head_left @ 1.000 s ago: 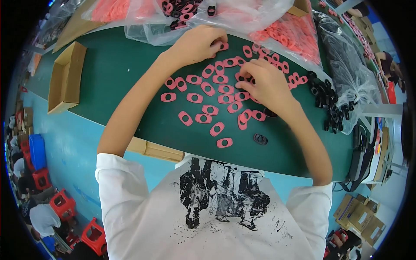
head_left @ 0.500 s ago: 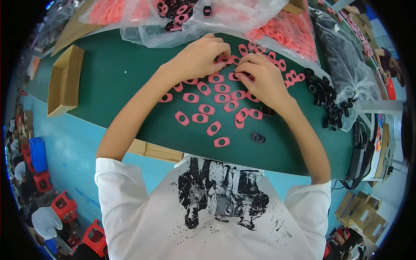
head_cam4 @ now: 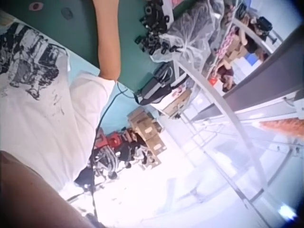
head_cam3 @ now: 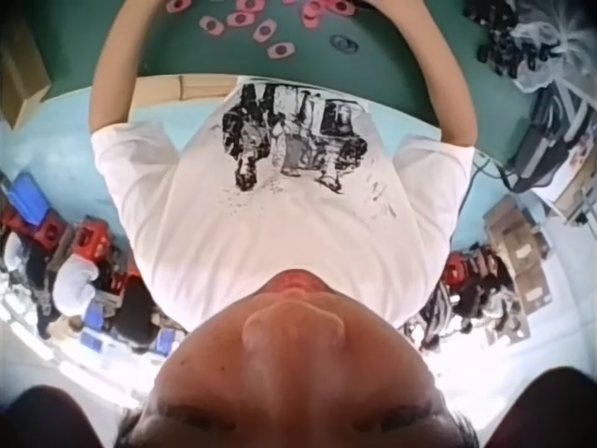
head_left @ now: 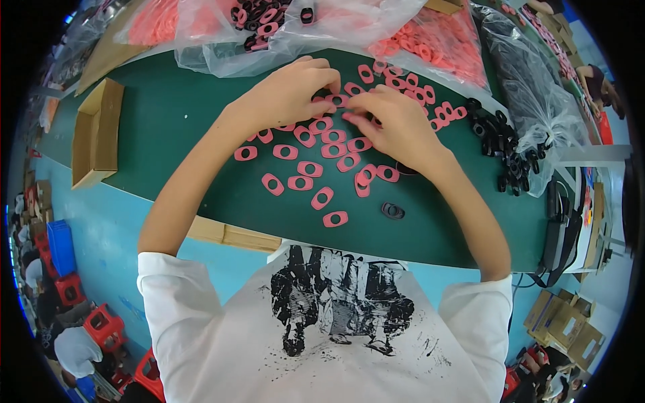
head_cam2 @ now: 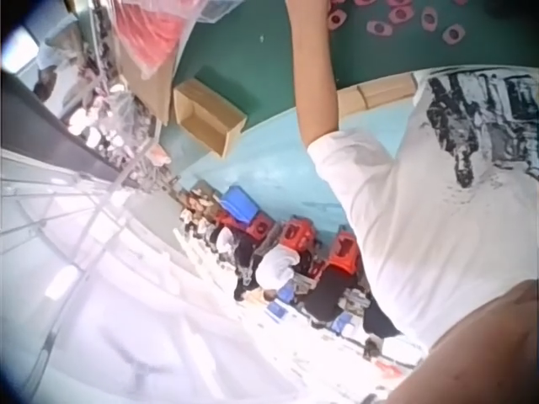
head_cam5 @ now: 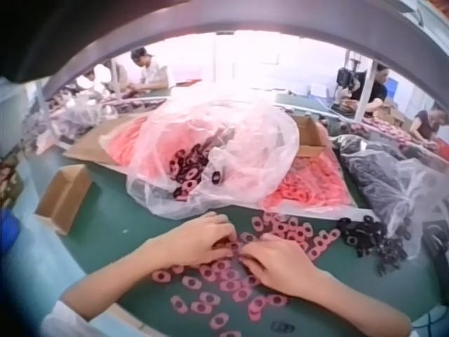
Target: The person assembles small pink rings onto black plastic connector components by hand at a factory workbench.
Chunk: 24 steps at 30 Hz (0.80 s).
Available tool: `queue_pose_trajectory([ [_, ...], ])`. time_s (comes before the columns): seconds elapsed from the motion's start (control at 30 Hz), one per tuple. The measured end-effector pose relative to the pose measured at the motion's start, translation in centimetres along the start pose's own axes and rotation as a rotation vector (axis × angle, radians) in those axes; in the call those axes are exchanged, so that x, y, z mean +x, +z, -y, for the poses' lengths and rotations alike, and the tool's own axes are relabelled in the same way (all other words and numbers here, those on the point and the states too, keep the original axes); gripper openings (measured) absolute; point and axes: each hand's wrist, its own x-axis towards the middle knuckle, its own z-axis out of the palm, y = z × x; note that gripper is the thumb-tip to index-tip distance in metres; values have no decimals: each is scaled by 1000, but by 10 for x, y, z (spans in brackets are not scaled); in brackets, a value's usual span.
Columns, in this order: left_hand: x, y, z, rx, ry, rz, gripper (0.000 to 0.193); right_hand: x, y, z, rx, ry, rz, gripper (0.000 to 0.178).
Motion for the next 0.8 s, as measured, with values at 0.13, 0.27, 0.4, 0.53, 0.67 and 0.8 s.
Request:
queue_pose_trajectory([
  [0.13,-1,7,7,32,97,-80,19,1,3,-14,-59,-166,-134,12],
  [0.27,-4,6,6,95,86,-194,18,-1,-20,-17,24,4,-212,9],
  [0.4,-19,17,-1,133,172,-318,38,-22,-47,-25,93,165,-131,9],
  [0.53,-38,39,-4,365,164,-164,60,-45,-45,-16,-54,46,-39,16],
  [0.67,-41,33,-16,401,150,-174,61,-54,-43,10,-50,13,-88,21],
  [0.8,-53,45,-20,373,135,-114,62,-64,-28,27,-59,-139,-62,22],
])
